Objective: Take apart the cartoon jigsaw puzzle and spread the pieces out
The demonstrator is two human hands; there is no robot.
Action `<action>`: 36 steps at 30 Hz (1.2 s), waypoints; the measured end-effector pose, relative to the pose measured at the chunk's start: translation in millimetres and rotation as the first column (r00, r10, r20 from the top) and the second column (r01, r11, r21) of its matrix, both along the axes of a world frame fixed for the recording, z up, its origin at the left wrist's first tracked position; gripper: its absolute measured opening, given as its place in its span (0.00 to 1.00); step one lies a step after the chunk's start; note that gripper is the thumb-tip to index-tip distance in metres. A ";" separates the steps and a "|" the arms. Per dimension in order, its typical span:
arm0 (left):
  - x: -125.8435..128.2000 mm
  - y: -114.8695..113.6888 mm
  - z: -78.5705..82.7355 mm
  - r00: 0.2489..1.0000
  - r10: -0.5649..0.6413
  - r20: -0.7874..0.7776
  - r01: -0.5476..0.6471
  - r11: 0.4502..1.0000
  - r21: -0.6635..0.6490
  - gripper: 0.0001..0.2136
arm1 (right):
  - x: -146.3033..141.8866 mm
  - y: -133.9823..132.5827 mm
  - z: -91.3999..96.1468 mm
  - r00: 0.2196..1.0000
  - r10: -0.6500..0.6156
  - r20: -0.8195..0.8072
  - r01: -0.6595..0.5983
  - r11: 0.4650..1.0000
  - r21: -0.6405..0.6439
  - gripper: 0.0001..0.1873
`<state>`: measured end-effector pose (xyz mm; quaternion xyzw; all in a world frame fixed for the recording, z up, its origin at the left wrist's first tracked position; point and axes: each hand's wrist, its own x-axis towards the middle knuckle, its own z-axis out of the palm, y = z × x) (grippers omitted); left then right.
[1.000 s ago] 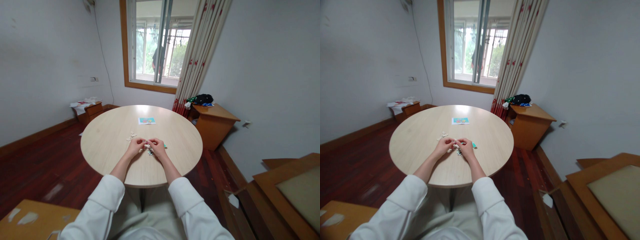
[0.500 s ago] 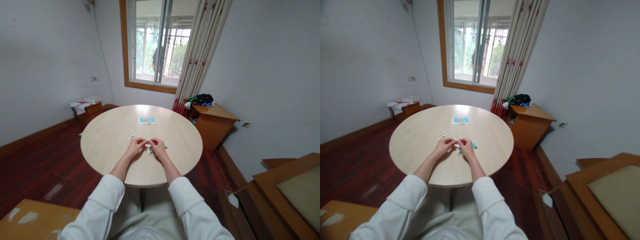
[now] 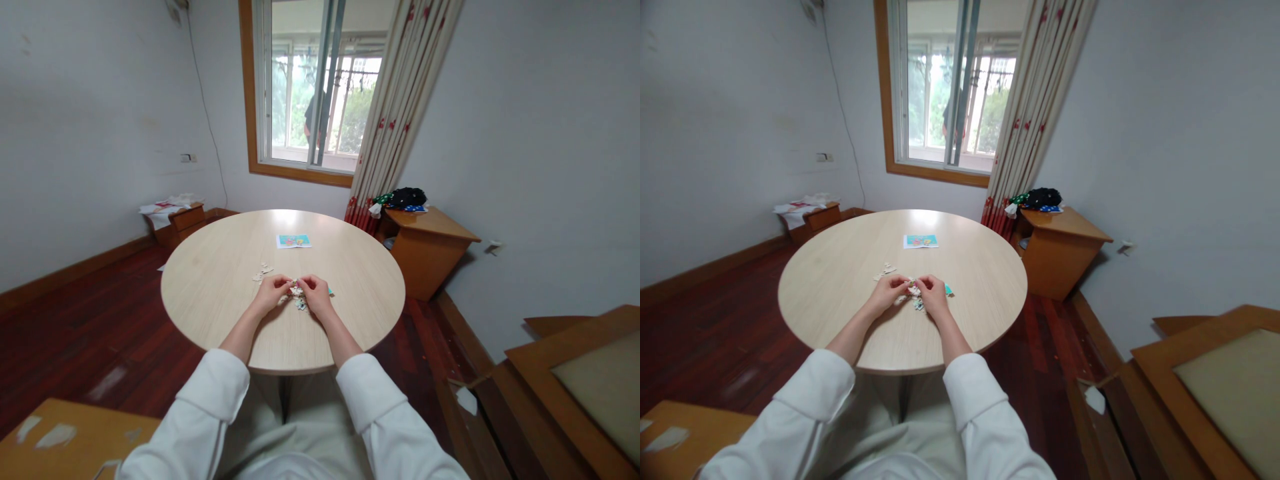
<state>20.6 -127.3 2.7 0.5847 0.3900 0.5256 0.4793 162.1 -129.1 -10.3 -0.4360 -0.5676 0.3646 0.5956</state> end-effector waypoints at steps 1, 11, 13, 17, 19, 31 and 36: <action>0.2 0.4 -0.4 1.000 0.000 0.005 0.000 1.000 -0.002 0.15 | -0.2 0.2 -0.1 1.000 -0.001 0.004 0.001 1.000 0.002 0.11; -5.4 13.1 -6.3 0.969 0.245 0.033 -0.244 0.970 -0.012 0.11 | 0.2 4.1 -3.4 0.990 -0.142 0.024 0.140 0.989 0.047 0.12; -8.2 15.8 -8.2 0.948 0.315 0.044 -0.316 0.949 0.006 0.12 | 0.3 5.4 -5.6 0.986 -0.166 0.034 0.164 0.986 0.041 0.12; -13.1 21.3 -15.0 0.895 0.443 0.047 -0.445 0.895 0.041 0.09 | 1.3 9.7 -10.7 0.976 -0.218 -0.005 0.218 0.976 -0.009 0.13; -14.3 23.6 -18.3 0.889 0.455 0.046 -0.457 0.888 0.043 0.09 | 1.6 10.7 -11.6 0.976 -0.216 -0.016 0.216 0.976 -0.015 0.14; -15.9 23.6 -15.0 0.861 0.506 0.049 -0.508 0.860 0.057 0.04 | -10.1 -20.3 4.6 0.648 -0.045 0.760 -0.083 0.988 0.129 0.20; -15.9 24.3 -15.5 0.858 0.512 0.051 -0.513 0.858 0.009 0.04 | -7.8 -14.6 2.0 0.573 -0.123 0.810 0.022 0.991 0.134 0.07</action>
